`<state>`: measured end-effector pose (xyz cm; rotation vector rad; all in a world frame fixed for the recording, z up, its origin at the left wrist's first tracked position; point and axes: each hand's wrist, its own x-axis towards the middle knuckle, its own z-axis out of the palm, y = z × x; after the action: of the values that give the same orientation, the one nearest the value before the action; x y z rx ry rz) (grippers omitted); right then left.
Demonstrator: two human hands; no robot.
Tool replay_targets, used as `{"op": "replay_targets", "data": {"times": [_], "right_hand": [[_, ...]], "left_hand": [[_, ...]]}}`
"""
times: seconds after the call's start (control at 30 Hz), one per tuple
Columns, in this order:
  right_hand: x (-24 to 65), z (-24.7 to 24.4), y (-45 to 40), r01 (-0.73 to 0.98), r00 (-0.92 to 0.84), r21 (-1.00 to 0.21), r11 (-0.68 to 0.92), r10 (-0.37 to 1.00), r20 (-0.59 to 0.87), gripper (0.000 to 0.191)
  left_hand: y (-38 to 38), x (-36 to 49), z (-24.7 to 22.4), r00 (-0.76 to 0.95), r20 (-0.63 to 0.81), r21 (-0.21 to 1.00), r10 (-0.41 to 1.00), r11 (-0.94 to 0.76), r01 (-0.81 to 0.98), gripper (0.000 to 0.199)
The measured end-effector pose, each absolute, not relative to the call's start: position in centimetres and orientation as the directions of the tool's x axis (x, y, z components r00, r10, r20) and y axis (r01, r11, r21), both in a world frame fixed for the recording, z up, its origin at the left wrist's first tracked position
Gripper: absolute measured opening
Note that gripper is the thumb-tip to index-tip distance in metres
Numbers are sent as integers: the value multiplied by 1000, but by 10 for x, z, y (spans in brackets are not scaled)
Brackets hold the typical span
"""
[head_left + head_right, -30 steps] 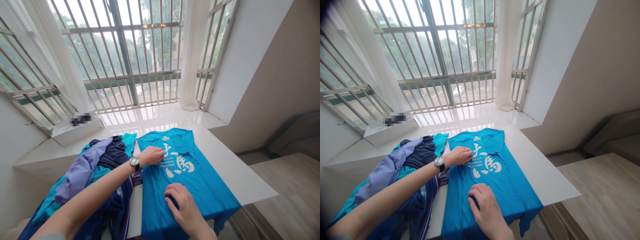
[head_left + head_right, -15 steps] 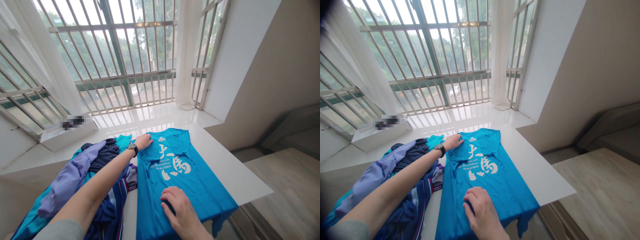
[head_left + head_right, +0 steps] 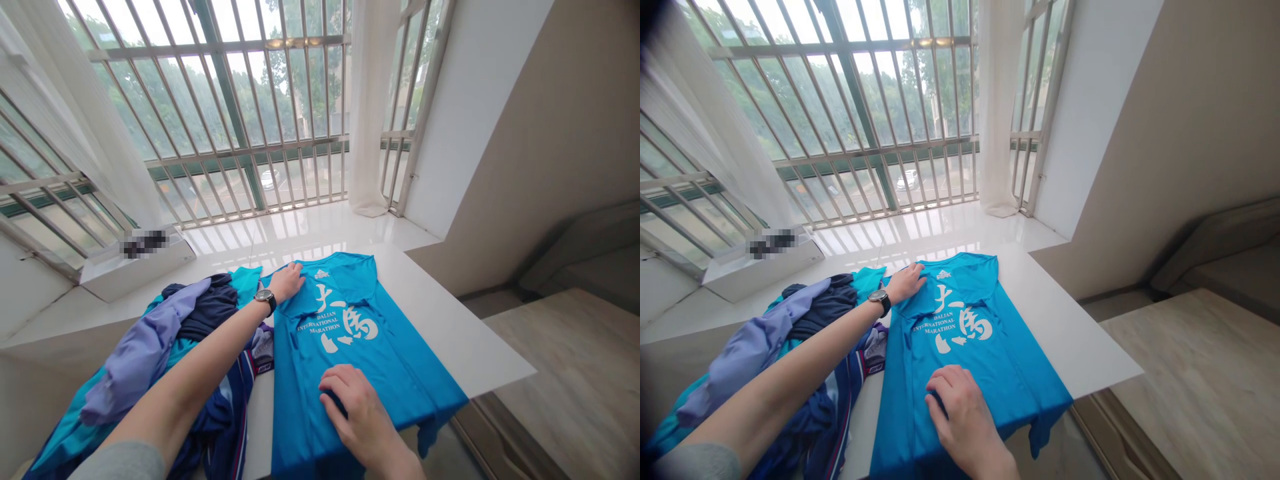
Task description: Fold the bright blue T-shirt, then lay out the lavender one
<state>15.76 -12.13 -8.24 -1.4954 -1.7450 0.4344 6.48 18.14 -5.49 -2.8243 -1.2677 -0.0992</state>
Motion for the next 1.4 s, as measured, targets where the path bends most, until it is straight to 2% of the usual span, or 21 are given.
{"op": "replay_targets", "data": {"times": [0.1, 0.2, 0.3, 0.37, 0.43, 0.53, 0.6, 0.67, 0.77, 0.9, 1.03, 1.1, 1.2, 1.3, 1.4], "right_hand": [[158, -84, -125, 631, 101, -715, 300, 882, 460, 17], [157, -88, -143, 535, 269, -778, 330, 806, 527, 15], [146, -102, -177, 387, 371, -891, 237, 845, 386, 18], [130, -118, -199, 284, 386, -949, 133, 890, 241, 24], [111, -138, -215, 209, 376, -976, 54, 917, 132, 28], [84, -165, -221, 148, 329, -989, -12, 943, 37, 44], [73, -175, -217, 115, 304, -992, -52, 953, -15, 46], [69, -179, -212, 78, 261, -993, -84, 963, -61, 37], [70, -179, -210, 41, 194, -995, -96, 977, -86, 27], [71, -182, -216, -31, 179, -993, -111, 977, -115, 16], [69, -185, -221, -9, 274, -992, -129, 953, -127, 22], [68, -186, -224, 3, 318, -994, -109, 942, -103, 30], [69, -197, -228, 40, 376, -992, -120, 922, -96, 42], [77, -217, -229, 192, 405, -961, -197, 908, -105, 46], [89, -236, -230, 348, 349, -907, -237, 931, -110, 41]], "left_hand": [[150, 58, -38, 740, 81, -38, 668, -739, 672, 30], [105, 46, -20, 875, 4, -47, 485, -874, 484, 22], [55, 25, -6, 939, -57, -12, 339, -941, 338, 17], [20, 4, 0, 945, -26, 48, 327, -943, 328, 16], [-15, -20, 1, 922, 56, 193, 383, -910, 366, 16], [-71, -58, -8, 798, 166, 509, 579, -743, 433, 19], [-110, -79, -22, 676, 163, 672, 718, -583, 457, 23], [-146, -95, -39, 565, 120, 756, 816, -444, 481, 26], [-185, -111, -69, 445, 57, 804, 894, -306, 509, 25], [-197, -117, -117, 358, -66, 886, 931, -111, 451, 24], [-181, -102, -154, 284, -180, 940, 942, 79, 333, 56], [-174, -90, -161, 353, -170, 974, 920, 103, 202, 60], [-168, -76, -163, 450, -108, 994, 887, 89, 64, 52], [-167, -68, -166, 416, -81, 997, 906, 80, 19, 47], [-167, -63, -176, 335, -76, 996, 939, 90, -26, 45]]}}
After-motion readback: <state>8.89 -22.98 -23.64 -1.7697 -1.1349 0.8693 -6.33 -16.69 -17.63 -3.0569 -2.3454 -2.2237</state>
